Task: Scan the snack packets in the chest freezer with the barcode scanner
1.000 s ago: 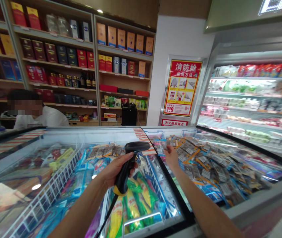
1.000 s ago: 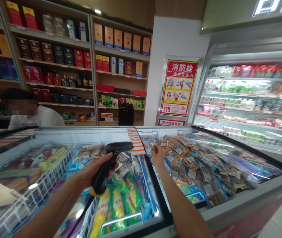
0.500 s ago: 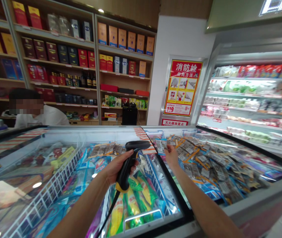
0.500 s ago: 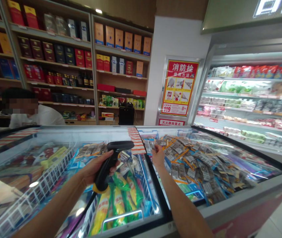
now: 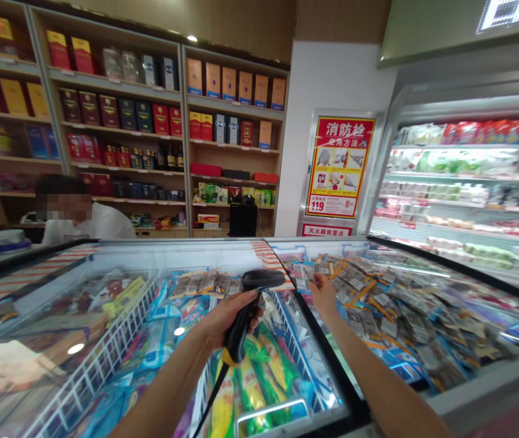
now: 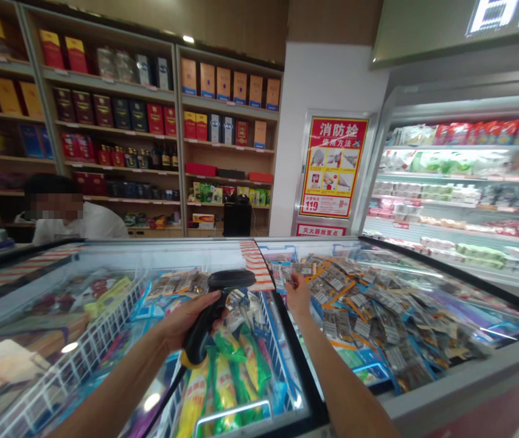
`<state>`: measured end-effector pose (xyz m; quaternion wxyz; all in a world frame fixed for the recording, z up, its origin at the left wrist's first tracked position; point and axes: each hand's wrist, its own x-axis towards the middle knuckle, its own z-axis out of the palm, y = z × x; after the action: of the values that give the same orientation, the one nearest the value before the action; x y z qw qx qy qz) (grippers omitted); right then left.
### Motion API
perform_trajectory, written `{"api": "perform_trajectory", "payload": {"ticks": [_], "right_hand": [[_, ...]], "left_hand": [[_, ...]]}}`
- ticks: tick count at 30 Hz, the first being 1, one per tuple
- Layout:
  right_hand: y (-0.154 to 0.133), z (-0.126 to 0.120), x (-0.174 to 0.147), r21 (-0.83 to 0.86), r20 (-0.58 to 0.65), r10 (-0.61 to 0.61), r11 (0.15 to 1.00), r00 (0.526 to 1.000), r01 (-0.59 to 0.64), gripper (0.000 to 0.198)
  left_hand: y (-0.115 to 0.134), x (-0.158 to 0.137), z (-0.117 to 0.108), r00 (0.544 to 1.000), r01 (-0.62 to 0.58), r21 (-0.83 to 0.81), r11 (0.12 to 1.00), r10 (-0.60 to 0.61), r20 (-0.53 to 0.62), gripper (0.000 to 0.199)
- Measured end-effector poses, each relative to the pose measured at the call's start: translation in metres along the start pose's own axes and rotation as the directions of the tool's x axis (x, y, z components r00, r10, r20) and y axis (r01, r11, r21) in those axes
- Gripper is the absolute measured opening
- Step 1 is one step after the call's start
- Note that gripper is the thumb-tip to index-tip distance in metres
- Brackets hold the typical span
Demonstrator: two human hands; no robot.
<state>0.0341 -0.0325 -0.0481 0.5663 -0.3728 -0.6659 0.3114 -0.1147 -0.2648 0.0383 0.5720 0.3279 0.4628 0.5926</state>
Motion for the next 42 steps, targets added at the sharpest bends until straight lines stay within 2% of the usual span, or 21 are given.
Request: {"api": "perform_trajectory", "payload": {"ticks": [9,21,29,37,42], "right_hand": [[-0.008,0.0,-0.002,0.026,-0.002,0.028,0.999,1.0,-0.028,0.032],[-0.002,0.0,-0.001,0.017,0.014,0.005,1.0,1.0,-0.005,0.031],[-0.004,-0.001,-0.001,0.04,0.019,0.022,0.999,1.0,-0.023,0.03],[-0.013,-0.001,-0.003,0.03,-0.008,0.075,0.997,0.997,-0.075,0.03],[-0.019,0.001,-0.003,0.059,-0.03,0.121,0.991,0.992,-0.119,0.032]], "left_hand": [[0.002,0.002,-0.005,0.998,0.011,0.016,1.0,-0.01,-0.056,0.026],[0.004,-0.002,-0.001,1.0,-0.015,0.011,1.0,0.015,0.015,0.027],[0.004,0.0,-0.005,0.999,-0.006,-0.021,1.0,0.005,-0.035,0.026],[0.006,-0.001,-0.005,0.999,0.001,-0.027,1.0,-0.003,-0.051,0.023],[0.007,0.0,-0.012,0.997,-0.018,0.039,0.999,0.021,-0.077,0.026]]}}
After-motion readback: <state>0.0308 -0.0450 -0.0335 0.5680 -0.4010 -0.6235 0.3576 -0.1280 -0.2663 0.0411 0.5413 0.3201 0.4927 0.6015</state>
